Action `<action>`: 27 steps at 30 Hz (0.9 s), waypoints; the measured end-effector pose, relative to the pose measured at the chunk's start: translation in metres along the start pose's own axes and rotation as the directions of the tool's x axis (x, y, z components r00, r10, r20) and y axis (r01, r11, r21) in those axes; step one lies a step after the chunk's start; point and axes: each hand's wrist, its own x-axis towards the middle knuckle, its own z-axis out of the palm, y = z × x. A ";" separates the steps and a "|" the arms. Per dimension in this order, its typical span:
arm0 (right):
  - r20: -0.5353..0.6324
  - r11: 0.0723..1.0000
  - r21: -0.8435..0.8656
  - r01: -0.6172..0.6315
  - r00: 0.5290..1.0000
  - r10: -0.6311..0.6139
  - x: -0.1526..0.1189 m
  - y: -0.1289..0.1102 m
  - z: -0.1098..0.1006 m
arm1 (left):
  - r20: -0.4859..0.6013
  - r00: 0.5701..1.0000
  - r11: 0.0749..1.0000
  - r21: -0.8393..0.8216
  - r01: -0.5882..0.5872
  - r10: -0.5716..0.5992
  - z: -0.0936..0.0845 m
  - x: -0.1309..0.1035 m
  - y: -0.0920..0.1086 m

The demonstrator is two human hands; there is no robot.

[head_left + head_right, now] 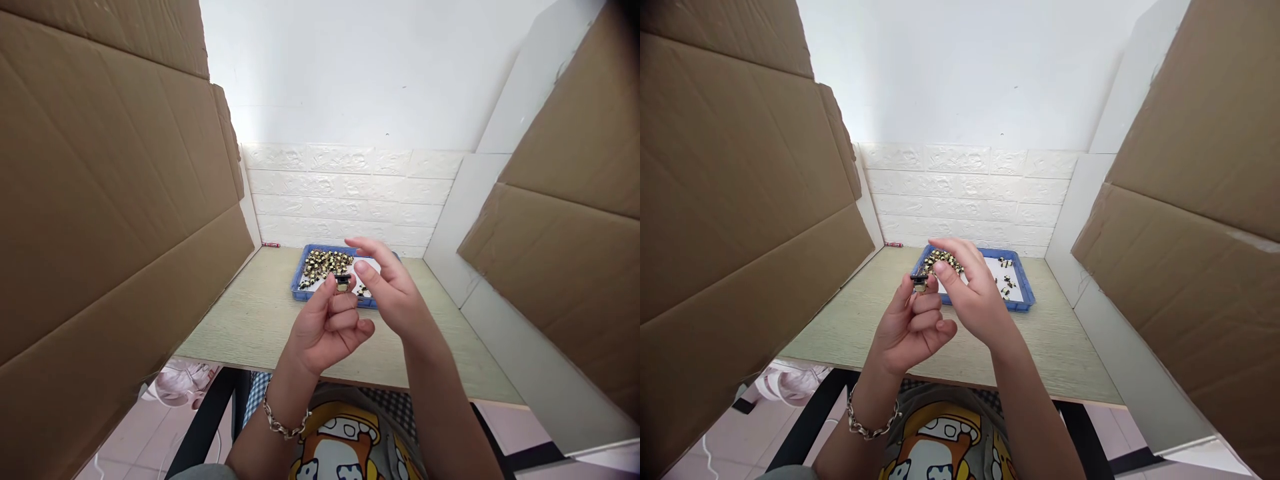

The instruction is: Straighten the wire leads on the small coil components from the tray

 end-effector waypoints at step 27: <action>-0.190 0.982 0.149 -0.113 0.972 0.140 0.016 0.002 0.009 | 0.645 0.271 -0.623 0.763 -0.173 0.715 -0.030 0.031 0.006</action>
